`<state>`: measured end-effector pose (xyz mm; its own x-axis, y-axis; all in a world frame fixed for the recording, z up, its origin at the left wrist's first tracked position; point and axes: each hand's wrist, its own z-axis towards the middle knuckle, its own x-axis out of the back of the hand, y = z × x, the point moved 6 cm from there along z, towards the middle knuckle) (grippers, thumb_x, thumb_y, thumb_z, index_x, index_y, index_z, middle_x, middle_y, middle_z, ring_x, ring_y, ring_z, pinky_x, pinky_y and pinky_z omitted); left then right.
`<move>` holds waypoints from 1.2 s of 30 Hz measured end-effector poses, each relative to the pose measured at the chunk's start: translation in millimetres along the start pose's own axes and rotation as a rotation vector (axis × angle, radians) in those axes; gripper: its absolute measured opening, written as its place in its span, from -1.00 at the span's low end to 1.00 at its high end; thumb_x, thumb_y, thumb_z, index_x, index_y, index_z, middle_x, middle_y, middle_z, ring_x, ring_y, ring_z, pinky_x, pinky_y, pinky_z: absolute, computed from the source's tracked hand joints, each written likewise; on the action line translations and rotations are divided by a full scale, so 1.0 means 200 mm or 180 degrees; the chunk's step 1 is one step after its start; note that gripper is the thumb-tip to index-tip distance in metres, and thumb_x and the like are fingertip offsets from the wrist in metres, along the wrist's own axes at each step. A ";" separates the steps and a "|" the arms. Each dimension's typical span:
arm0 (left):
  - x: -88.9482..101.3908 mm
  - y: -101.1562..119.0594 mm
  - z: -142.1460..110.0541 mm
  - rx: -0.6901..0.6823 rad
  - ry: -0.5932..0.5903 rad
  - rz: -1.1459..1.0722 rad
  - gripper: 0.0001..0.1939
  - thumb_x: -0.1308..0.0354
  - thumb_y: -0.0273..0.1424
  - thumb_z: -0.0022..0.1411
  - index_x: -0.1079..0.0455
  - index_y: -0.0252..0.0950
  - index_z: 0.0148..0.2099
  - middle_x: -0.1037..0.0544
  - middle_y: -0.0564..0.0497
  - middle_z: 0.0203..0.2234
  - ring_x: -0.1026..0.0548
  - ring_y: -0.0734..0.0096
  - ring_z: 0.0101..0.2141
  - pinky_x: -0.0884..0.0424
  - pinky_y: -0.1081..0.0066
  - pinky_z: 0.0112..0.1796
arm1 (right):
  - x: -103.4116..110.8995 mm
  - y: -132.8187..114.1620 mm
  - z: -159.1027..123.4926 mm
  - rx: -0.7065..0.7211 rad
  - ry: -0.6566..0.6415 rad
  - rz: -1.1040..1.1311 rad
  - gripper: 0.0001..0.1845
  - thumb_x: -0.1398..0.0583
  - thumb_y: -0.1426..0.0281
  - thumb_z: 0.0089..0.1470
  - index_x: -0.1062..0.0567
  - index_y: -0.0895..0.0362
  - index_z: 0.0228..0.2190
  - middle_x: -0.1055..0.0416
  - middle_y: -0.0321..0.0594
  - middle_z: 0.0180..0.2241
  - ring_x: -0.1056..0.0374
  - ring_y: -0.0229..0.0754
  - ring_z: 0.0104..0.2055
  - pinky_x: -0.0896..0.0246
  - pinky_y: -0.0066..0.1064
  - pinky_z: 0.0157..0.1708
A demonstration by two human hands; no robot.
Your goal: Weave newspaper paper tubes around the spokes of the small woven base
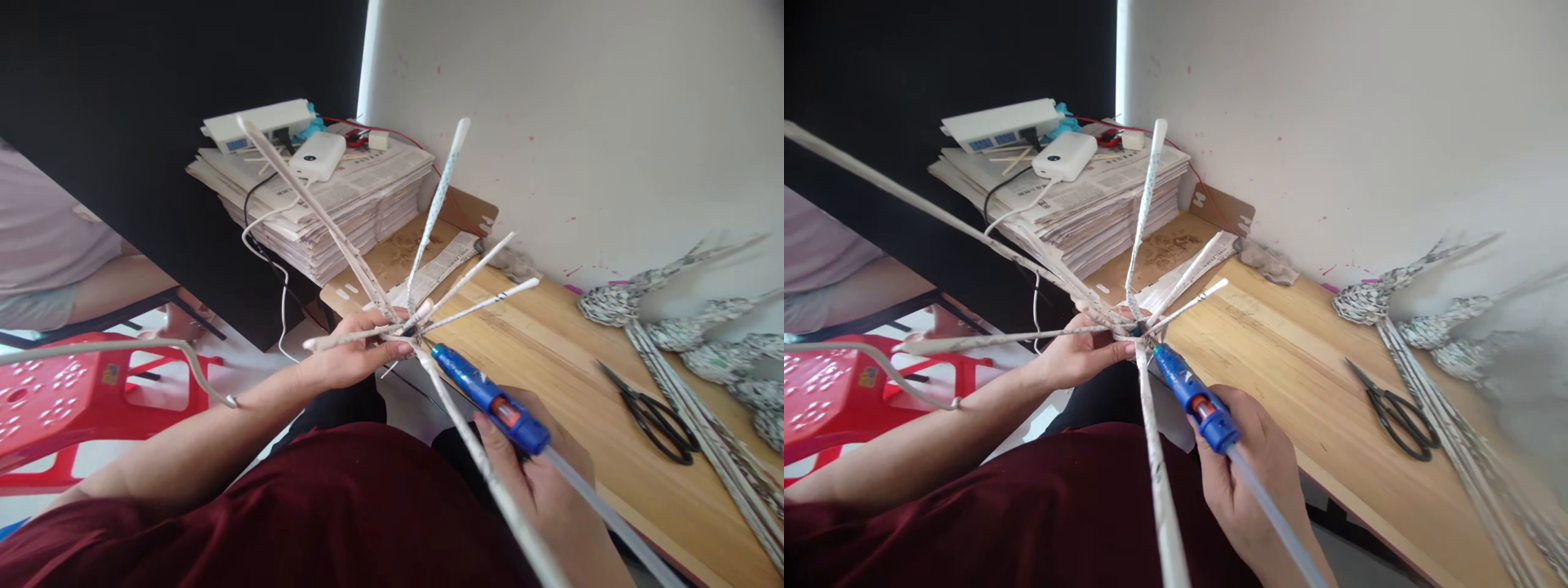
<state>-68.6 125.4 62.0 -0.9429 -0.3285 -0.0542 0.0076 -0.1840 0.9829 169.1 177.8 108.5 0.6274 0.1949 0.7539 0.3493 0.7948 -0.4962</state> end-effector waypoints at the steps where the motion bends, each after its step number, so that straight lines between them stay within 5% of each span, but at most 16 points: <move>1: 0.00 0.00 0.00 0.0051 -0.0028 -0.0039 -0.68 -0.42 -0.27 0.13 -0.57 -0.33 -0.11 -0.62 -0.14 -0.24 -0.57 0.20 -0.22 -0.51 0.31 -0.20 | 0.00 0.01 0.00 -0.0070 0.0055 0.0144 -0.84 -0.20 0.36 0.24 -0.47 0.02 -0.12 -0.54 -0.20 -0.33 -0.52 -0.04 -0.32 -0.37 -0.34 -0.36; 9: 0.00 -0.01 -0.02 0.0314 0.0076 -0.0316 -0.71 -0.41 -0.29 0.14 -0.58 -0.35 -0.14 -0.64 -0.08 -0.31 -0.58 0.21 -0.20 -0.50 0.28 -0.11 | -0.02 0.10 -0.02 -0.0723 0.0336 0.0815 -0.80 -0.24 0.25 0.25 -0.59 0.04 -0.15 -0.57 -0.13 -0.18 -0.48 0.03 -0.08 -0.37 -0.23 -0.08; 15: 0.04 -0.05 -0.03 0.0692 0.0350 -0.0652 -0.58 -0.47 -0.30 0.03 -0.59 -0.35 -0.06 -0.67 -0.08 -0.25 -0.58 0.12 -0.10 -0.44 0.17 0.03 | -0.14 0.22 0.01 -0.1704 0.0412 0.2743 -0.75 -0.23 0.13 0.27 -0.57 0.03 -0.19 -0.35 -0.32 -0.48 -0.27 -0.27 -0.45 -0.22 -0.43 -0.45; 19: 0.10 -0.08 -0.06 0.0709 0.0537 -0.0837 -0.61 -0.46 -0.30 0.04 -0.61 -0.35 -0.08 -0.68 -0.10 -0.24 -0.59 0.11 -0.12 -0.42 0.16 0.05 | -0.28 0.33 0.04 -0.2589 0.0271 0.3701 -0.62 -0.39 0.10 0.06 -0.55 0.07 -0.19 -0.28 -0.38 -0.51 -0.23 -0.33 -0.52 -0.04 -0.53 -0.62; 25: 0.23 -0.08 -0.12 0.0551 0.0679 -0.0919 -0.69 -0.45 -0.33 0.07 -0.63 -0.33 -0.12 -0.68 -0.14 -0.17 -0.59 0.04 -0.06 -0.43 0.17 0.04 | -0.42 0.51 0.15 -0.3340 0.0076 0.4067 -0.57 -0.53 0.28 -0.28 -0.57 0.16 -0.34 -0.39 -0.37 -0.51 -0.23 -0.38 -0.59 0.02 -0.59 -0.74; 36: 0.33 -0.06 -0.19 0.0415 0.0703 -0.0851 -0.69 -0.43 -0.37 0.09 -0.64 -0.28 -0.08 -0.68 -0.09 -0.17 -0.59 0.13 -0.10 -0.46 0.32 -0.07 | -0.47 0.51 0.29 -0.3535 -0.0275 0.4101 -0.84 -0.43 0.43 -0.10 -0.60 0.19 -0.41 -0.51 -0.26 -0.50 -0.40 -0.31 -0.52 -0.38 -0.55 -0.55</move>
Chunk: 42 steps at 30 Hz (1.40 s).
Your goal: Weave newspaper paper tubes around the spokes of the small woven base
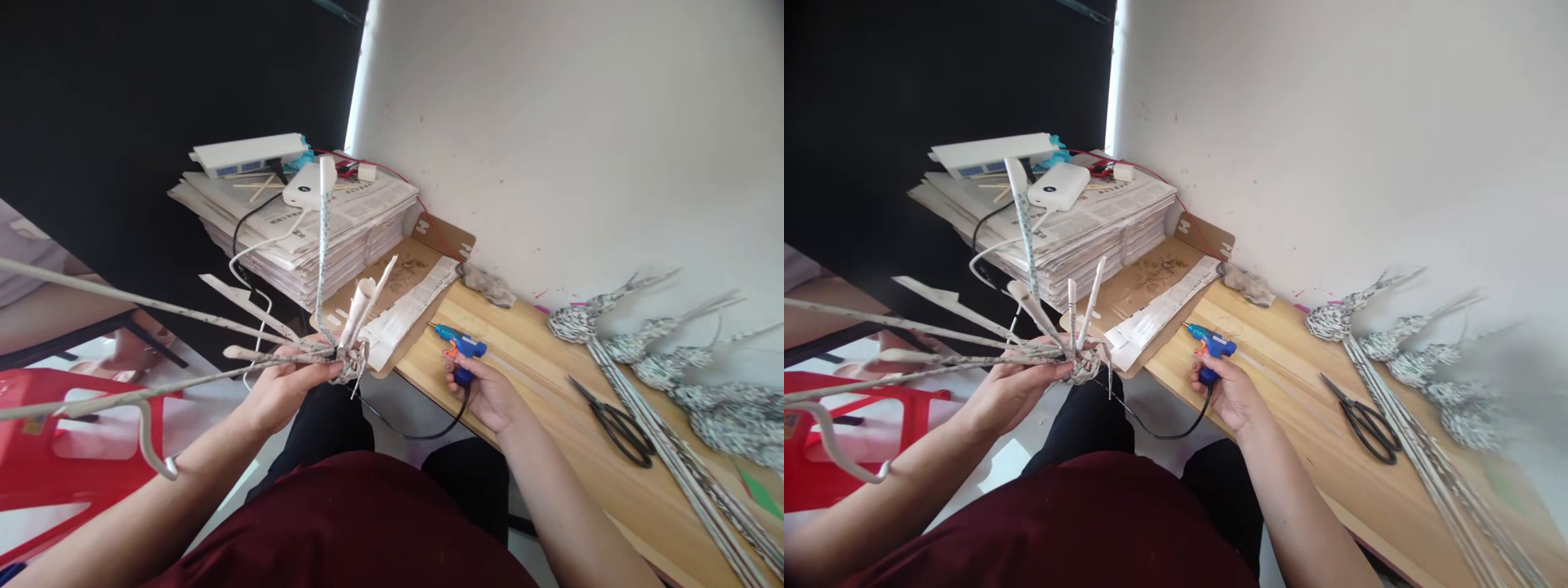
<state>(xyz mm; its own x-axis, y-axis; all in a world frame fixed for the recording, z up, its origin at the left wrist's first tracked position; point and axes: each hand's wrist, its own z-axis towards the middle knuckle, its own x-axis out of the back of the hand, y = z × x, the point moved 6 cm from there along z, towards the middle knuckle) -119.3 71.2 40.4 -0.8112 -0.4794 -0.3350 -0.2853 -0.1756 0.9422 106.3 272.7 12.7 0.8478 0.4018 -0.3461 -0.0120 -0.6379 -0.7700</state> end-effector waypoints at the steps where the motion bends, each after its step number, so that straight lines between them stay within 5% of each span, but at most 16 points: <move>1: 0.00 0.00 0.00 0.0017 -0.0024 0.0010 -0.69 -0.43 -0.37 0.10 -0.63 -0.28 -0.07 -0.68 -0.10 -0.17 -0.59 0.13 -0.11 -0.46 0.31 -0.07 | 0.00 0.01 -0.01 -0.0014 -0.0028 -0.0016 -0.84 -0.44 0.42 -0.10 -0.60 0.19 -0.42 -0.53 -0.24 -0.48 -0.42 -0.30 -0.50 -0.41 -0.53 -0.52; 9: -0.09 -0.02 0.01 0.0084 -0.0219 0.0042 -0.67 -0.44 -0.33 0.08 -0.63 -0.24 -0.07 -0.67 -0.04 -0.26 -0.57 0.20 -0.21 -0.45 0.32 -0.13 | 0.02 -0.01 -0.02 0.0138 -0.0428 -0.0156 -0.68 -0.52 0.33 -0.20 -0.63 0.20 -0.39 -0.57 -0.22 -0.37 -0.49 -0.26 -0.39 -0.49 -0.50 -0.35; 14: -0.13 -0.04 0.00 0.0140 -0.0348 0.0013 -0.67 -0.43 -0.34 0.10 -0.61 -0.23 -0.06 -0.65 -0.03 -0.30 -0.55 0.24 -0.25 -0.43 0.33 -0.14 | 0.00 0.01 0.00 0.0122 -0.0569 -0.0126 -0.74 -0.48 0.35 -0.09 -0.63 0.18 -0.33 -0.55 -0.24 -0.38 -0.49 -0.31 -0.39 -0.48 -0.54 -0.33; 27: -0.17 -0.07 -0.02 0.0173 -0.0476 0.0064 -0.68 -0.41 -0.34 0.11 -0.61 -0.28 -0.05 -0.66 -0.08 -0.25 -0.57 0.14 -0.18 -0.42 0.23 -0.04 | 0.03 -0.02 -0.07 0.0309 -0.0136 -0.0450 -0.81 -0.44 0.41 -0.01 -0.55 0.14 -0.35 -0.59 -0.20 -0.41 -0.61 -0.16 -0.34 -0.57 -0.44 -0.35; 31: -0.18 -0.06 -0.03 0.0285 -0.0379 -0.0046 -0.70 -0.41 -0.35 0.10 -0.60 -0.29 -0.09 -0.66 -0.08 -0.24 -0.57 0.14 -0.14 -0.40 0.25 -0.03 | 0.08 -0.05 -0.07 0.0401 0.0336 -0.1304 -0.65 -0.46 0.27 -0.04 -0.47 0.12 -0.31 -0.59 -0.16 -0.46 -0.56 -0.12 -0.50 -0.47 -0.39 -0.54; 37: -0.25 -0.01 -0.03 0.0226 -0.0425 -0.0323 -0.57 -0.41 -0.43 0.05 -0.48 -0.29 0.00 -0.66 -0.08 -0.20 -0.58 0.15 -0.14 -0.40 0.23 -0.07 | 0.14 -0.13 -0.08 0.0930 0.1021 -0.2481 -0.69 -0.43 0.24 -0.02 -0.44 0.03 -0.33 -0.40 -0.42 -0.71 -0.28 -0.22 -0.69 -0.03 -0.44 -0.64; 40: -0.28 0.00 -0.04 0.0222 -0.0441 -0.0480 -0.53 -0.40 -0.48 0.02 -0.42 -0.28 0.01 -0.66 -0.07 -0.23 -0.60 0.16 -0.16 -0.40 0.25 -0.11 | 0.01 -0.17 -0.21 0.1856 0.1191 -0.3781 -0.81 -0.35 0.20 0.08 -0.51 0.01 -0.38 -0.38 -0.37 -0.69 -0.27 -0.17 -0.60 0.02 -0.37 -0.54; 42: -0.30 0.00 -0.05 0.0266 -0.0463 -0.0573 -0.56 -0.39 -0.50 0.02 -0.40 -0.29 -0.03 -0.67 -0.07 -0.24 -0.60 0.14 -0.14 -0.39 0.25 -0.08 | -0.12 -0.12 -0.32 0.2209 0.0783 -0.3892 -0.80 -0.26 0.15 0.18 -0.56 0.01 -0.33 -0.47 -0.31 -0.59 -0.32 -0.17 -0.56 -0.06 -0.33 -0.48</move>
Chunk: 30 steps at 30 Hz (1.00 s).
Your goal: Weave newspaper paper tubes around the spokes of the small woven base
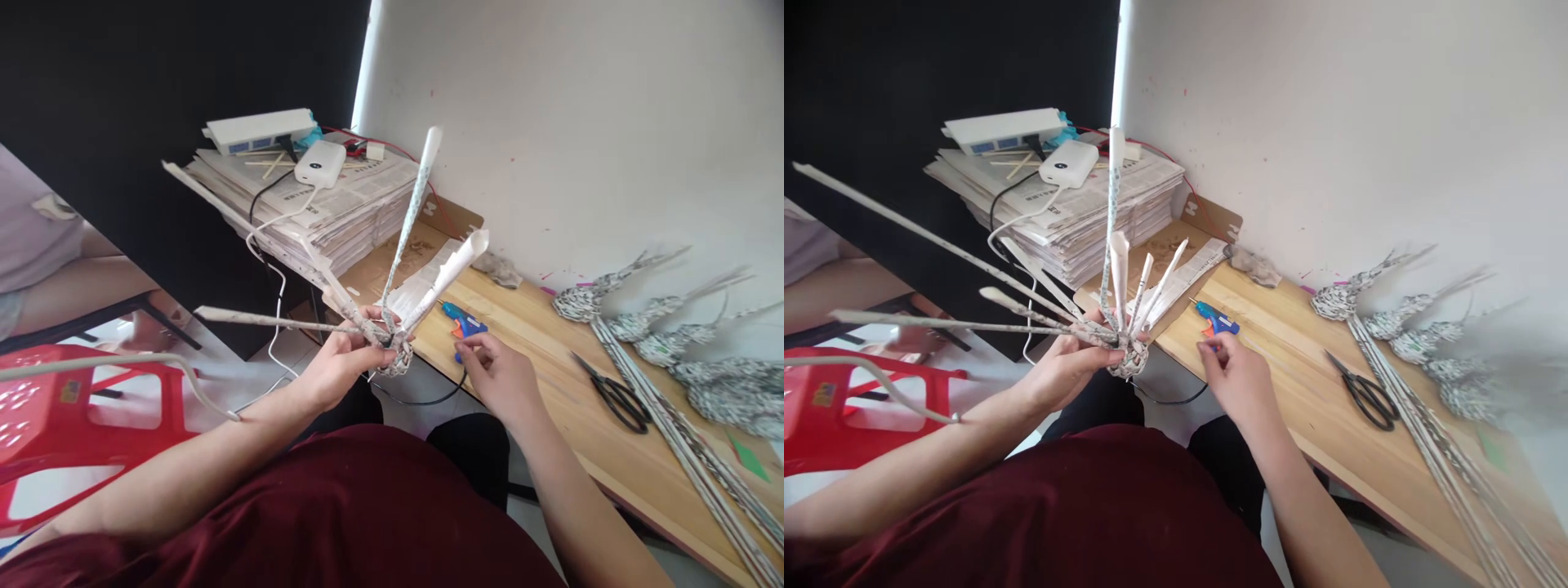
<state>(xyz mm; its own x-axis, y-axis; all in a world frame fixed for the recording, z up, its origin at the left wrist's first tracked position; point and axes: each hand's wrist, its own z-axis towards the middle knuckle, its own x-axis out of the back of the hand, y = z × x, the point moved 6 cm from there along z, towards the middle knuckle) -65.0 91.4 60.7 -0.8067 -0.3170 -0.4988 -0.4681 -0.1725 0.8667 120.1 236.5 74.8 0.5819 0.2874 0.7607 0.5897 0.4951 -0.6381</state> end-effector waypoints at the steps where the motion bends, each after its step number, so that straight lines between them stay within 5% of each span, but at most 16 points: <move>1: -0.01 -0.01 0.00 0.0019 -0.0011 -0.0043 -0.58 -0.38 -0.50 0.02 -0.39 -0.29 -0.05 -0.67 -0.06 -0.25 -0.61 0.14 -0.13 -0.39 0.24 -0.07 | -0.02 -0.07 -0.05 0.0141 -0.0092 0.0295 -0.79 -0.25 0.15 0.21 -0.57 0.02 -0.30 -0.52 -0.27 -0.52 -0.36 -0.17 -0.52 -0.13 -0.32 -0.46; 5: -0.07 -0.04 -0.02 0.0123 -0.0126 -0.0155 -0.62 -0.38 -0.50 0.02 -0.37 -0.28 -0.10 -0.67 -0.02 -0.28 -0.61 0.22 -0.21 -0.40 0.29 -0.13 | -0.09 -0.30 -0.21 0.0512 -0.0439 0.1390 -0.67 -0.32 0.22 0.17 -0.50 0.01 -0.04 -0.55 -0.13 -0.02 -0.46 -0.04 -0.05 -0.37 -0.29 -0.19; 8: -0.10 -0.07 -0.04 0.0204 -0.0163 -0.0221 -0.66 -0.39 -0.49 0.04 -0.40 -0.29 -0.12 -0.66 -0.01 -0.28 -0.59 0.29 -0.27 -0.40 0.32 -0.16 | -0.13 -0.32 -0.26 0.0384 -0.0447 0.1935 -0.57 -0.36 0.26 0.12 -0.42 0.00 0.00 -0.46 -0.11 0.09 -0.40 -0.03 0.07 -0.42 -0.27 -0.12; 18: -0.17 -0.16 -0.13 0.0242 -0.0227 -0.0065 -0.74 -0.41 -0.48 0.03 -0.55 -0.33 -0.18 -0.68 -0.03 -0.28 -0.60 0.26 -0.22 -0.41 0.33 -0.12 | -0.14 -0.22 -0.41 0.0089 -0.0254 0.2559 -0.58 -0.35 0.27 0.13 -0.42 0.00 0.00 -0.46 -0.14 0.05 -0.42 -0.08 0.05 -0.46 -0.32 -0.12; 21: -0.19 -0.19 -0.16 0.0308 -0.0299 -0.0036 -0.74 -0.41 -0.45 0.08 -0.54 -0.32 -0.14 -0.68 -0.03 -0.27 -0.59 0.30 -0.25 -0.44 0.35 -0.15 | -0.09 -0.18 -0.43 -0.0054 0.0023 0.2458 -0.77 -0.34 0.21 0.14 -0.51 0.05 -0.23 -0.55 -0.19 -0.20 -0.45 -0.15 -0.19 -0.42 -0.36 -0.25; 25: -0.22 -0.20 -0.19 0.0424 -0.0422 0.0108 -0.58 -0.40 -0.34 0.17 -0.47 -0.24 0.06 -0.66 -0.08 -0.10 -0.61 0.29 -0.23 -0.46 0.40 -0.29 | -0.02 -0.12 -0.46 -0.0222 0.0347 0.2157 -0.65 -0.33 0.07 0.10 -0.51 0.08 -0.47 -0.44 -0.28 -0.51 -0.27 -0.25 -0.47 -0.27 -0.41 -0.44; 30: -0.25 -0.17 -0.22 0.0230 -0.0452 0.0291 -0.55 -0.41 -0.30 0.17 -0.43 -0.26 0.07 -0.64 -0.10 -0.07 -0.61 0.31 -0.22 -0.46 0.44 -0.33 | -0.01 -0.09 -0.50 -0.0168 0.0492 0.2327 -0.61 -0.30 0.02 0.13 -0.49 0.08 -0.48 -0.49 -0.23 -0.38 -0.35 -0.20 -0.36 -0.31 -0.39 -0.37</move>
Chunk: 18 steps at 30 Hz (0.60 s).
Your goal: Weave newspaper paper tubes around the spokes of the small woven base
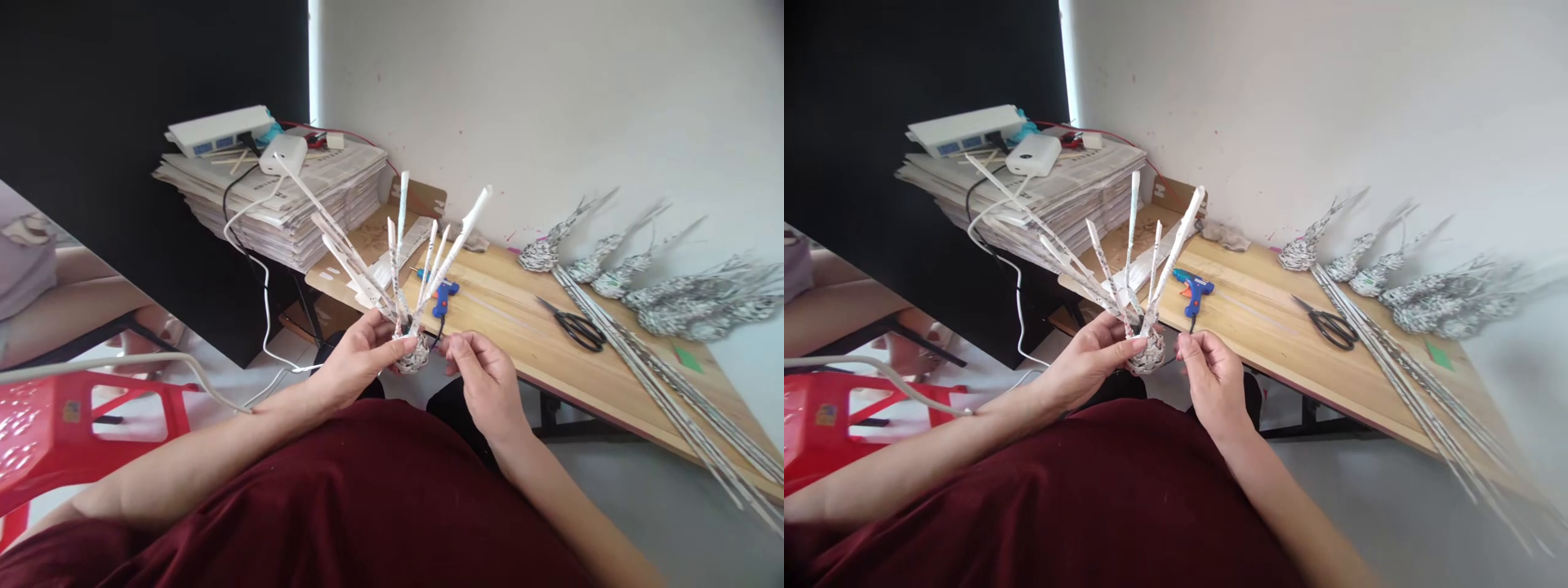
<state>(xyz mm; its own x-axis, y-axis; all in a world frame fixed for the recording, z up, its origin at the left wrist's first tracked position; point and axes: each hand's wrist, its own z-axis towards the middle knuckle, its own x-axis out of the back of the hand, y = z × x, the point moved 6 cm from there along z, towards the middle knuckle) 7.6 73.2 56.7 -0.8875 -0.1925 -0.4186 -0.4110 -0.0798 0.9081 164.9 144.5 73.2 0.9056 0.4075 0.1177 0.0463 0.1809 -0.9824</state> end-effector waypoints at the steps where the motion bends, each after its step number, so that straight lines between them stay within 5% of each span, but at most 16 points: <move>1: -0.01 0.01 0.00 -0.0049 -0.0022 0.0021 -0.55 -0.42 -0.32 0.15 -0.43 -0.26 0.06 -0.64 -0.10 -0.07 -0.61 0.30 -0.20 -0.47 0.43 -0.30 | -0.01 0.01 -0.01 -0.0047 -0.0008 0.0101 -0.66 -0.33 0.06 0.10 -0.51 0.07 -0.41 -0.52 -0.22 -0.29 -0.39 -0.17 -0.28 -0.35 -0.39 -0.33; 6: -0.05 0.00 0.00 -0.0155 -0.0117 0.0061 -0.55 -0.43 -0.36 0.14 -0.39 -0.26 0.04 -0.63 -0.09 -0.05 -0.59 0.23 -0.08 -0.50 0.31 -0.09 | -0.09 0.08 -0.04 -0.0644 -0.0443 0.0818 -0.56 -0.40 0.12 0.04 -0.53 -0.01 -0.07 -0.54 -0.20 -0.02 -0.47 -0.10 -0.06 -0.46 -0.35 -0.22; 11: -0.04 -0.03 0.00 -0.0121 -0.0005 0.0401 -0.60 -0.41 -0.33 0.16 -0.40 -0.28 0.00 -0.59 -0.09 -0.04 -0.57 0.25 -0.07 -0.50 0.32 -0.08 | -0.14 0.14 -0.05 -0.1143 -0.0583 0.1354 -0.53 -0.41 0.13 0.02 -0.56 -0.06 -0.03 -0.55 -0.26 -0.03 -0.52 -0.13 -0.17 -0.53 -0.31 -0.29; 18: -0.03 -0.09 0.02 -0.0258 -0.0208 0.0840 -0.66 -0.34 -0.25 0.24 -0.37 -0.28 -0.03 -0.59 -0.10 -0.08 -0.57 0.20 -0.04 -0.51 0.25 -0.02 | -0.15 0.16 -0.05 -0.1055 -0.0490 0.1394 -0.59 -0.40 0.13 0.04 -0.58 -0.02 -0.08 -0.59 -0.25 -0.10 -0.51 -0.12 -0.19 -0.52 -0.33 -0.32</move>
<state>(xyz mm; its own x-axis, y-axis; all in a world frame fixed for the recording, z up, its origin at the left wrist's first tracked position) 19.7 80.7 42.8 -0.9743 -0.1538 -0.1647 -0.1482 -0.1137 0.9824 143.7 129.9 37.8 0.7994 0.5114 -0.3153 -0.1673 -0.3146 -0.9344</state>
